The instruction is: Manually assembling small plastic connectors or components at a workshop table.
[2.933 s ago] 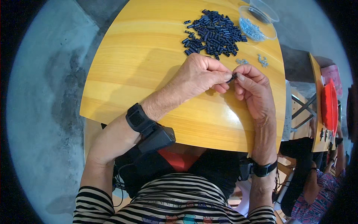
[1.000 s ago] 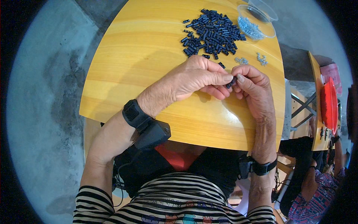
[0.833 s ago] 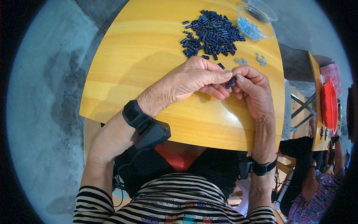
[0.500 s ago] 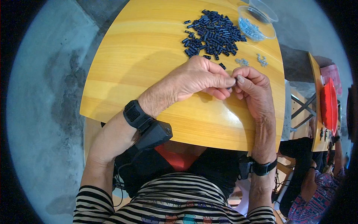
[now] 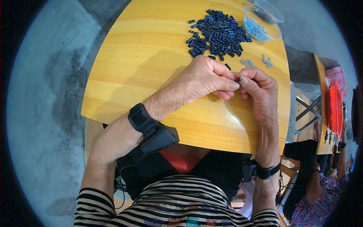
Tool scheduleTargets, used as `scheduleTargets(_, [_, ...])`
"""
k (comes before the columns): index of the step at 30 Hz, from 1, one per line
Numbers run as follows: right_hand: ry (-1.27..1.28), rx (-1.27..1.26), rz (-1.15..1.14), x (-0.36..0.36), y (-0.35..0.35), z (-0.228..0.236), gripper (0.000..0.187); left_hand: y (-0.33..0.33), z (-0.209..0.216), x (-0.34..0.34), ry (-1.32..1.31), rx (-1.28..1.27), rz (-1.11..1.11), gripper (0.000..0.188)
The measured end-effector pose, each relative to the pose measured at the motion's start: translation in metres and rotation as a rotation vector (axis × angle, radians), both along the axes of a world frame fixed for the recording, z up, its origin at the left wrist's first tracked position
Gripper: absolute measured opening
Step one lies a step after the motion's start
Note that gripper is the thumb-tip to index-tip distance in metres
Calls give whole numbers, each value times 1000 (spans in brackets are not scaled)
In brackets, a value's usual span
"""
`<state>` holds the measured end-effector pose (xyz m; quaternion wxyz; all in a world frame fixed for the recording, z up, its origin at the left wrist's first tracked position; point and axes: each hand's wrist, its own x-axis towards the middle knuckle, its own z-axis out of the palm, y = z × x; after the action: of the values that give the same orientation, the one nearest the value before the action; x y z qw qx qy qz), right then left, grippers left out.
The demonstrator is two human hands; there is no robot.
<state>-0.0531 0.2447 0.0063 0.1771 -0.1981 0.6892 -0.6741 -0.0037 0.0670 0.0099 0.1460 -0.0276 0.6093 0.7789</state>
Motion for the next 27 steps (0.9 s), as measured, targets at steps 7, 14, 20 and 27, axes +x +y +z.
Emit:
scheduleTargets(7, [-94, -5, 2, 0, 1, 2, 20, 4, -4, 0, 86, -129, 23, 17])
scheduleTargets(14, [-134, 11, 52, -2, 3, 3, 25, 6, -15, 0, 460, -484, 119, 10])
scheduleTargets(20, [-155, 25, 28, -1, 1, 3, 25, 6, -18, -2, 740, -707, 178, 15])
scheduleTargets(27, [-94, 135, 18, 1, -4, 1, 25, 7, -19, -2, 654, -777, 126, 14])
